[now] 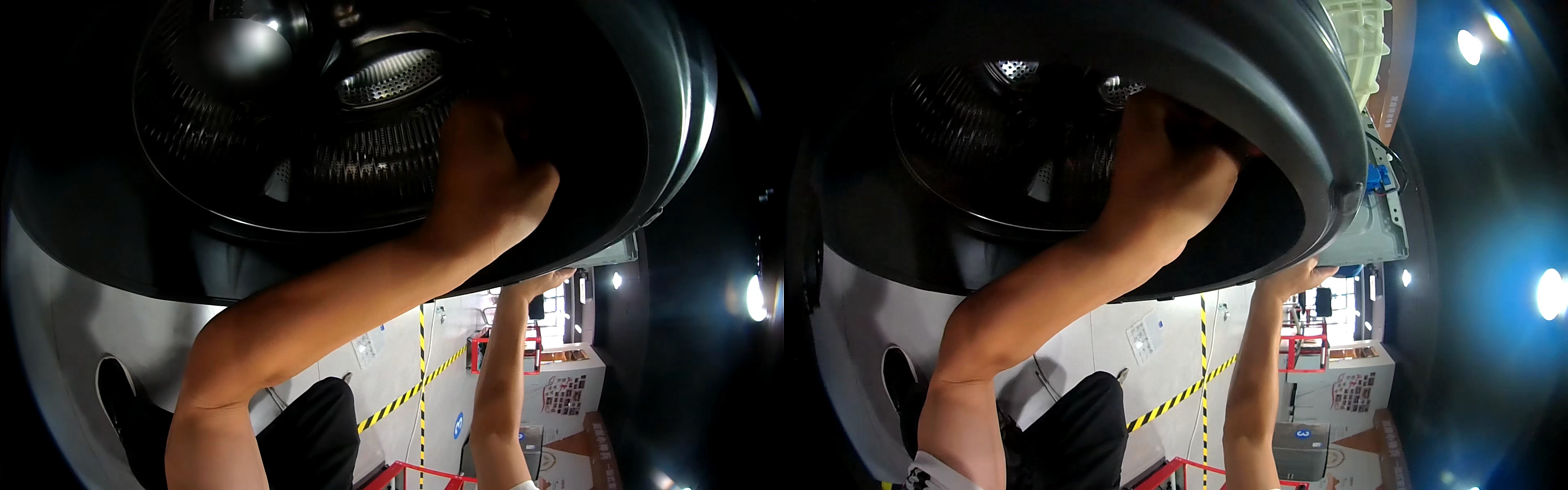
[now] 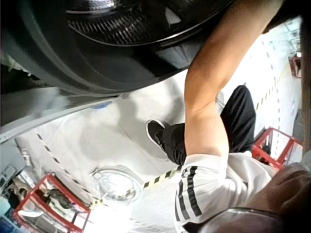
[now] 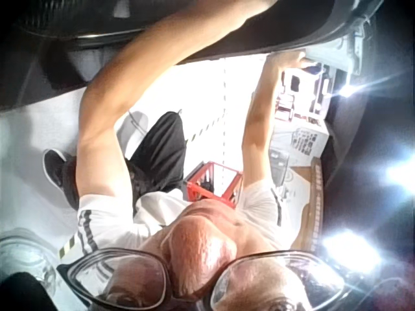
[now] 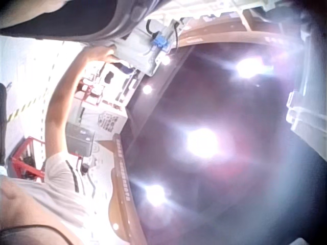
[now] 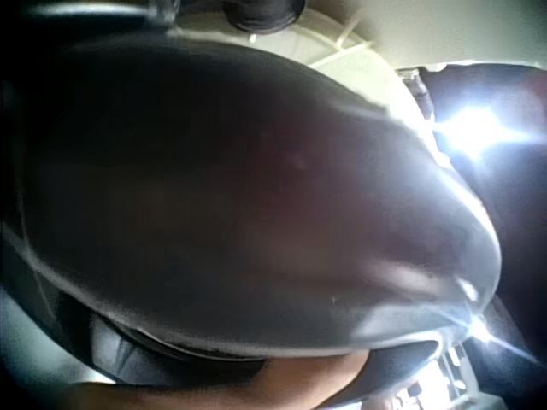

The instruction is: The person reaches into the inner drum of a washing machine and touches the interior surface by hand. They then manipulate the rubber door seal, pulling and tucking the edges around the frame while kneeling on the floor.

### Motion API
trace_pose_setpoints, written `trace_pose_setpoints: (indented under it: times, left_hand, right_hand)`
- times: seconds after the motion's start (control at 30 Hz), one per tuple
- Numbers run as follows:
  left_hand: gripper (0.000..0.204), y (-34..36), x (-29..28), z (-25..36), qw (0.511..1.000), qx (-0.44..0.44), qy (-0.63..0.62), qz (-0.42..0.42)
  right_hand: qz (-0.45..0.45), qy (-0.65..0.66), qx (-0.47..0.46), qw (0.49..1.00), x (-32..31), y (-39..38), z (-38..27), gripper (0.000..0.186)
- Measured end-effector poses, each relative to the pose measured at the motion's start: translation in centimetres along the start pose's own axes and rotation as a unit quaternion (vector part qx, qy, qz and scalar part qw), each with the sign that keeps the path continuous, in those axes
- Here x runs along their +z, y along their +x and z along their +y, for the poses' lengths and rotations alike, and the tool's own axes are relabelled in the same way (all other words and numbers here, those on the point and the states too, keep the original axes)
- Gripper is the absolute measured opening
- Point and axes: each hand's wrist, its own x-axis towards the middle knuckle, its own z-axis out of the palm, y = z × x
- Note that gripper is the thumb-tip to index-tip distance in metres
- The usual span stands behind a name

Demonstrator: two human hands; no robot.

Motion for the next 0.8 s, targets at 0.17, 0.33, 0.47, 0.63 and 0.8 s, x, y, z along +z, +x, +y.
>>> trace_pose_setpoints:
  times: [0.17, 0.33, 0.47, 0.63, 0.8]
  left_hand:
    - [0.01, 0.1, 0.0, 0.3, 0.994, -0.095, -0.035, -0.026]
    - [0.004, 0.0, -0.9, -1.0, 0.993, 0.072, 0.089, -0.015]
    - [0.006, 0.7, -0.7, -1.5, 0.961, 0.219, 0.163, 0.047]
    - [0.006, 0.4, -1.3, -0.4, 0.958, 0.187, 0.215, -0.016]
    - [0.011, 1.4, -2.7, -0.5, 0.965, 0.167, 0.187, -0.073]
  right_hand:
    - [0.009, 0.006, -0.017, 1.0, -0.5, 0.3, 0.8, 0.041]
    - [0.002, -0.014, -0.043, 0.999, 0.1, 0.3, 1.0, 0.042]
    - [-0.006, -0.015, 0.037, 0.999, 0.1, -0.2, 0.1, 0.041]
    - [-0.017, -0.03, -0.015, 0.999, -1.6, 1.2, 1.6, 0.041]
    - [0.001, 0.04, 0.066, 0.997, -0.1, -0.1, -0.4, 0.049]
